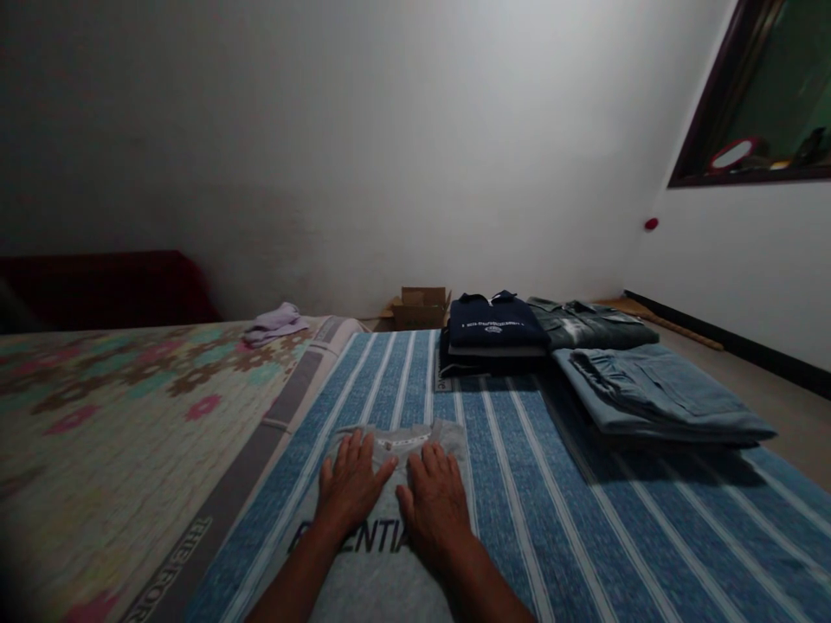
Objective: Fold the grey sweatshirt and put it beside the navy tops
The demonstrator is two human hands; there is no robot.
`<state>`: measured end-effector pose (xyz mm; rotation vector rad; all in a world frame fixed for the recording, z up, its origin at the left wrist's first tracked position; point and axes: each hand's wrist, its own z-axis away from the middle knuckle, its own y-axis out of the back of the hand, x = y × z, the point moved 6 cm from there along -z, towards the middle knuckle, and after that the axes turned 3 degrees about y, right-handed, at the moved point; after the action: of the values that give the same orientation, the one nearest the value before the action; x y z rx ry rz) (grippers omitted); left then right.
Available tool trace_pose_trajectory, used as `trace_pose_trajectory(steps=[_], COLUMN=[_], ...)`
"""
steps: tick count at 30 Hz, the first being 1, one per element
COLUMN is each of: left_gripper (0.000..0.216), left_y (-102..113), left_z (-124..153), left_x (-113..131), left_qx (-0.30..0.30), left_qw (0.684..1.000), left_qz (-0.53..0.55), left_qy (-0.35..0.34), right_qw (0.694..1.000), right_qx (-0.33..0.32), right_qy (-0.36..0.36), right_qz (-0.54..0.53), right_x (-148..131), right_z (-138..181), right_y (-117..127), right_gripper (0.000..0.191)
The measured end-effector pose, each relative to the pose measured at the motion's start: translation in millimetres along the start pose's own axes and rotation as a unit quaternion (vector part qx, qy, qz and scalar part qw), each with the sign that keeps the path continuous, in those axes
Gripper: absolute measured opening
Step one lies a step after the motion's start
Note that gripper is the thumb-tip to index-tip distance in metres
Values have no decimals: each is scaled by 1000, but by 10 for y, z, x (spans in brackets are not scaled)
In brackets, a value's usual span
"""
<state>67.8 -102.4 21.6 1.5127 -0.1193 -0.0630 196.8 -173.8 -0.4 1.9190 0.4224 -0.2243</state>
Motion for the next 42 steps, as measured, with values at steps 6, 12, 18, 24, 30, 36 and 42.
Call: trace_pose_trajectory(steps=[6, 12, 18, 24, 30, 36, 42], left_gripper=[73, 72, 74, 76, 70, 47, 34], left_y=[98, 57, -132, -186, -86, 243, 253], left_z=[122, 648, 795, 787, 846, 788, 670], left_x=[-41, -24, -58, -65, -60, -565, -1135], left_qx=[-30, -58, -22, -4, 6, 45, 7], left_qw=[999, 995, 995, 994, 989, 979, 960], left_qz=[29, 35, 49, 69, 110, 198, 255], left_qy=[-14, -68, -86, -90, -99, -8, 117], right_qw=[1000, 1000, 999, 999, 999, 976, 811], right_qx=[2, -8, 18, 11, 18, 63, 24], right_qy=[-11, 10, 6, 19, 22, -144, -396], right_qz=[6, 13, 37, 35, -17, -151, -429], right_x=[-53, -6, -1, 25, 65, 455, 729], right_z=[34, 45, 86, 112, 135, 367, 807], right_y=[82, 13, 10, -47, -3, 403, 398], right_gripper=[42, 41, 40, 42, 43, 49, 54])
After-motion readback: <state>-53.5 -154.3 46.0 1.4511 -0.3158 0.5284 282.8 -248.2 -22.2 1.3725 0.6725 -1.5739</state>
